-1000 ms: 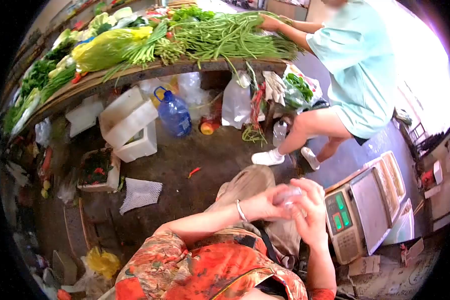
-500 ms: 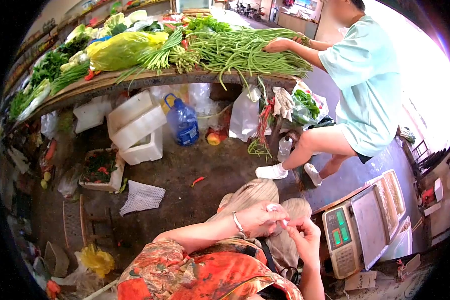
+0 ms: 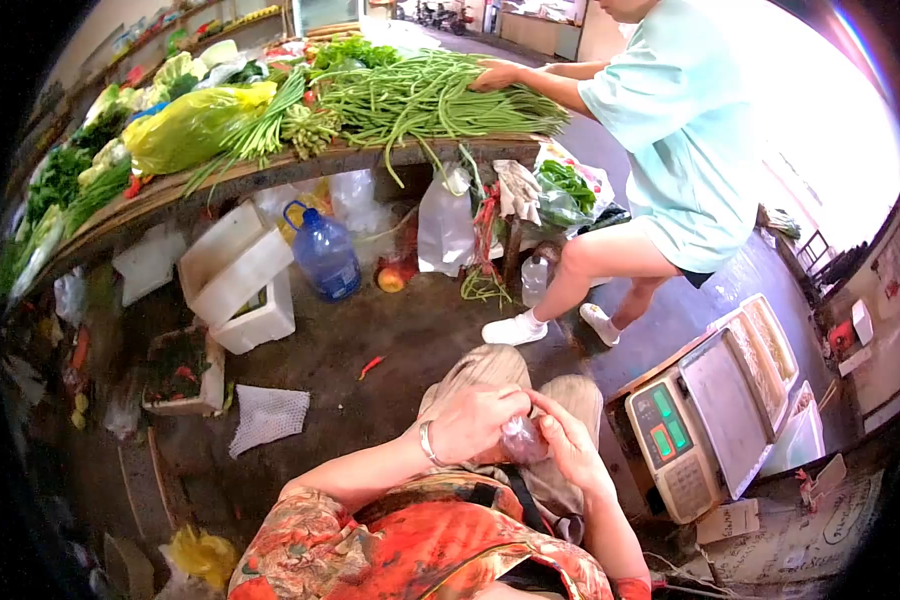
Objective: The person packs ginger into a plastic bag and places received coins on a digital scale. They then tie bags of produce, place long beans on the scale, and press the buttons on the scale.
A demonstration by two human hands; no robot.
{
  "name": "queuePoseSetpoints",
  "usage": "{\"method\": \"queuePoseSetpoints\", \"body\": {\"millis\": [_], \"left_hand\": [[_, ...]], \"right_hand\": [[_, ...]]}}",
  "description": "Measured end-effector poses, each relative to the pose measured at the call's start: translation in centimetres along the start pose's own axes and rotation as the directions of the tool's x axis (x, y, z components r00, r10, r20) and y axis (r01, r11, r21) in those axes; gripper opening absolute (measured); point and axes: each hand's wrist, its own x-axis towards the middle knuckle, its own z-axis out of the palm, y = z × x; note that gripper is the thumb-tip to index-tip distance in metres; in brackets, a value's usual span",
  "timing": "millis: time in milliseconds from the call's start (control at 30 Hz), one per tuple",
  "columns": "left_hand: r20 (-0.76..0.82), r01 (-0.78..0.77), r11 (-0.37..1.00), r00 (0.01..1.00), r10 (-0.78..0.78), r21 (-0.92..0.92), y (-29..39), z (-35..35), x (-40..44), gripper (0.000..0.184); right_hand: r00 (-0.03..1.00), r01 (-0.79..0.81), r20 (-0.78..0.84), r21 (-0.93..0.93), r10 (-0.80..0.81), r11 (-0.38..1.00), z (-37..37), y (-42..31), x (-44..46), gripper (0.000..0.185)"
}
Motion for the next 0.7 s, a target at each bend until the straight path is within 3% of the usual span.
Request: {"method": "queuePoseSetpoints", "body": {"millis": [67,233,333,433,500,567,667,700], "left_hand": [[-0.07,-0.061,0.998,0.996,0.064,0.034,-0.3,0.3,0.4,0.02],[-0.246,-0.179,0.973,0.946,0.211,0.149,0.4,1.0,1.1,0.022],[-0.218,-0.195,0.949,0.943,0.25,0.246,0.2,0.2,1.1,0.017],[-0.163,-0.28,0.886,0.919,0.359,0.37,-0.1,-0.3,1.4,0.01],[-0.104,-0.286,0.872,0.93,0.353,0.398,-0.1,-0.8,1.1,0.011],[-0.034,-0.295,0.862,0.94,0.339,0.413,-0.7,-0.8,0.4,0.013],[-0.001,-0.174,0.934,0.983,0.184,0.313,-2.2,-1.1,-2.6,0.012],[0.012,-0.102,0.952,0.995,0.103,0.288,-2.9,-1.6,-3.8,0.011]], "right_hand": [[0.988,-0.155,0.01,0.072,0.154,0.985,-0.1,-1.7,0.0,0.048],[0.987,-0.148,-0.038,0.173,0.157,0.974,0.2,-0.3,0.5,0.047],[0.999,-0.013,-0.04,0.063,0.016,0.998,-0.1,1.0,0.6,0.027],[0.996,0.055,-0.057,-0.28,-0.074,0.958,-0.6,-0.6,0.3,0.02],[0.952,0.234,-0.051,-0.513,-0.302,0.826,-0.8,-0.6,0.1,0.015],[0.916,0.271,-0.043,-0.667,-0.398,0.694,-1.3,0.8,-0.2,0.014],[0.916,0.159,-0.167,-0.686,-0.366,0.71,-3.4,3.0,-1.3,0.015],[0.94,0.065,-0.216,-0.648,-0.265,0.759,-4.4,5.3,-2.3,0.01]]}}
